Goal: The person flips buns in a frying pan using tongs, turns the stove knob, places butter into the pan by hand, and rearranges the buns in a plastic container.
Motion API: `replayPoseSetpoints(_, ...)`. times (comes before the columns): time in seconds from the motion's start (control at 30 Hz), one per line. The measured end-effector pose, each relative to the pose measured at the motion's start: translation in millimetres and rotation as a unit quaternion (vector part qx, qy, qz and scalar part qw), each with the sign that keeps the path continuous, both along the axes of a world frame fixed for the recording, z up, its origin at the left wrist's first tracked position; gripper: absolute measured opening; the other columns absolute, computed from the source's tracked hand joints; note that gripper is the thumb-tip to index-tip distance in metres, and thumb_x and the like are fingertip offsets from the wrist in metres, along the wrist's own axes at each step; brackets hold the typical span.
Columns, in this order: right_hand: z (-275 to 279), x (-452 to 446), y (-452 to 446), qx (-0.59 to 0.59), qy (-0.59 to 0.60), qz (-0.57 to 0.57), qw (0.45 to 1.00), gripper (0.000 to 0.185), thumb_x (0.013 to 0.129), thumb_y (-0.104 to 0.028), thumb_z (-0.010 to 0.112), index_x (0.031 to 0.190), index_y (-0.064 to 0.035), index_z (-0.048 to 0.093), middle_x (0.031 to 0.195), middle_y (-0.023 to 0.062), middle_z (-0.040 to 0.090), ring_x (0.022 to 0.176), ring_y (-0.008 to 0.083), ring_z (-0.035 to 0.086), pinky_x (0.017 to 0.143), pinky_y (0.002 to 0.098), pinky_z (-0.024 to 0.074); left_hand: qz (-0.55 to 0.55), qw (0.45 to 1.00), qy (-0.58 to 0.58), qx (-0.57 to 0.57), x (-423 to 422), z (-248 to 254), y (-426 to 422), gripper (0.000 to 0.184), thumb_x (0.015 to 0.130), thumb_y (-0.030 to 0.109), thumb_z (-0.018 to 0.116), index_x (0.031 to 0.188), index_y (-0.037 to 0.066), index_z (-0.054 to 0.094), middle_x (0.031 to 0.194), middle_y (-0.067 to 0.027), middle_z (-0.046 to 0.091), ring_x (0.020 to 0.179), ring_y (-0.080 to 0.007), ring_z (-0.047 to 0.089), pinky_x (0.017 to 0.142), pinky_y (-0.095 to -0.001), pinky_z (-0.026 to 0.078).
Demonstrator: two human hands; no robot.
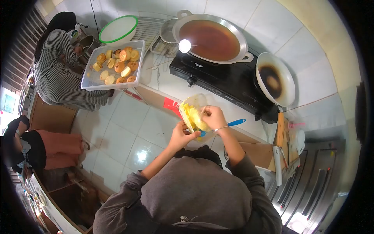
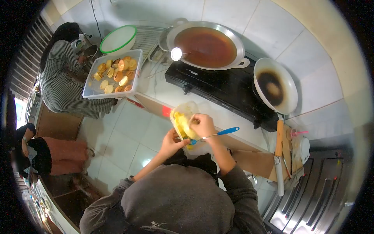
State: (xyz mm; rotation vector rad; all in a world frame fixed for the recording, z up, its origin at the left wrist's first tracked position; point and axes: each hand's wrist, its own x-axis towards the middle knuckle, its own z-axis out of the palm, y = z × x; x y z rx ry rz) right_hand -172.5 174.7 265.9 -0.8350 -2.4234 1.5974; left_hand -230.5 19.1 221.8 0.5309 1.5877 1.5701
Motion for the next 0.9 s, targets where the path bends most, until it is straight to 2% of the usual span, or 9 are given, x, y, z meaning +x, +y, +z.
replayPoseSetpoints(0.07, 2.8, 9.3, 14.2, -0.246, 0.044, -0.039, 0.968, 0.019, 0.074, -0.012, 0.057, 0.089, 0.0003, 0.058, 0.089, 0.0107, 0.059, 0.073, 0.0195, 0.060, 0.067, 0.0301, 0.0475, -0.009, 0.999, -0.049, 0.015, -1.8, 7.2, 3.7, 0.060, 0.067, 0.017, 0.070, 0.109, -0.009, 0.036, 0.097, -0.0183, 0.054, 0.077, -0.0186, 0.058, 0.061, -0.0267, 0.049)
replayPoseSetpoints(0.17, 13.3, 30.1, 34.0, -0.538, 0.153, -0.007, 0.829, 0.036, 0.082, -0.025, 0.053, 0.108, -0.0002, 0.048, 0.101, 0.0095, 0.056, 0.087, 0.0193, 0.057, 0.079, 0.0314, 0.0467, 0.006, 0.998, -0.059, 0.018, -1.8, 17.9, 7.2, 0.059, 0.065, 0.018, 0.072, 0.106, -0.009, 0.039, 0.094, -0.0179, 0.055, 0.076, -0.0191, 0.059, 0.064, -0.0275, 0.050)
replayPoseSetpoints(0.4, 16.1, 41.9, 42.3, -0.685, 0.268, -0.031, 0.676, 0.054, 0.083, -0.049, 0.037, 0.116, -0.0065, 0.045, 0.118, 0.0113, 0.047, 0.108, 0.0258, 0.046, 0.091, 0.0445, 0.0363, -0.025, 0.997, -0.072, 0.016, -0.2, 20.7, 23.3, 0.059, 0.066, 0.017, 0.072, 0.107, -0.009, 0.038, 0.096, -0.0172, 0.054, 0.079, -0.0181, 0.058, 0.061, -0.0263, 0.051)
replayPoseSetpoints(0.5, 42.5, 46.7, 43.7, -0.707, 0.235, -0.012, 0.667, 0.065, 0.082, -0.056, 0.031, 0.124, -0.0067, 0.037, 0.125, 0.0103, 0.041, 0.115, 0.0261, 0.039, 0.094, 0.0451, 0.0316, -0.025, 0.997, -0.059, 0.036, 3.1, 21.2, 32.1, 0.058, 0.066, 0.017, 0.072, 0.106, -0.009, 0.039, 0.096, -0.0164, 0.055, 0.077, -0.0177, 0.059, 0.060, -0.0260, 0.050)
replayPoseSetpoints(0.6, 38.5, 55.0, 50.9, -0.674, 0.229, 0.007, 0.702, 0.075, 0.079, -0.062, 0.026, 0.129, -0.0065, 0.026, 0.129, 0.0097, 0.035, 0.118, 0.0255, 0.036, 0.096, 0.0416, 0.0306, -0.025, 0.998, -0.040, 0.040, 6.0, 12.2, 38.5, 0.056, 0.065, 0.017, 0.072, 0.104, -0.009, 0.040, 0.094, -0.0157, 0.057, 0.073, -0.0170, 0.059, 0.059, -0.0257, 0.050)
replayPoseSetpoints(0.63, 38.8, 57.3, 52.9, -0.655, 0.226, 0.007, 0.721, 0.064, 0.082, -0.052, 0.039, 0.126, -0.0058, 0.032, 0.126, 0.0103, 0.039, 0.113, 0.0232, 0.041, 0.093, 0.0383, 0.0346, -0.021, 0.998, -0.034, 0.038, 8.4, 11.4, 41.1, 0.057, 0.065, 0.017, 0.072, 0.104, -0.009, 0.040, 0.093, -0.0156, 0.057, 0.072, -0.0168, 0.060, 0.059, -0.0256, 0.050)
replayPoseSetpoints(0.73, 23.5, 61.7, 63.1, -0.423, 0.185, -0.003, 0.887, 0.045, 0.082, -0.033, 0.053, 0.116, -0.0050, 0.044, 0.113, 0.0092, 0.050, 0.099, 0.0196, 0.051, 0.085, 0.0347, 0.0414, -0.006, 0.999, -0.029, 0.038, 17.2, 11.5, 49.6, 0.056, 0.065, 0.017, 0.071, 0.103, -0.009, 0.041, 0.092, -0.0155, 0.058, 0.069, -0.0163, 0.060, 0.059, -0.0252, 0.049)
replayPoseSetpoints(0.83, 21.2, 54.5, 68.8, -0.292, 0.143, -0.097, 0.941, 0.028, 0.078, -0.016, 0.059, 0.103, -0.0039, 0.054, 0.092, 0.0072, 0.059, 0.083, 0.0141, 0.057, 0.073, 0.0305, 0.0457, 0.004, 0.999, -0.001, 0.032, 22.2, 14.3, 56.7, 0.055, 0.064, 0.017, 0.071, 0.102, -0.010, 0.042, 0.090, -0.0153, 0.059, 0.069, -0.0157, 0.060, 0.059, -0.0247, 0.049)
replayPoseSetpoints(0.9, 22.1, 49.8, 69.3, -0.133, 0.076, -0.113, 0.982, 0.027, 0.077, -0.018, 0.060, 0.099, -0.0022, 0.056, 0.085, 0.0098, 0.061, 0.079, 0.0183, 0.059, 0.070, 0.0312, 0.0457, 0.006, 0.999, 0.026, 0.022, 25.9, 16.0, 59.3, 0.053, 0.063, 0.017, 0.071, 0.100, -0.010, 0.044, 0.088, -0.0149, 0.060, 0.069, -0.0151, 0.060, 0.059, -0.0243, 0.049)
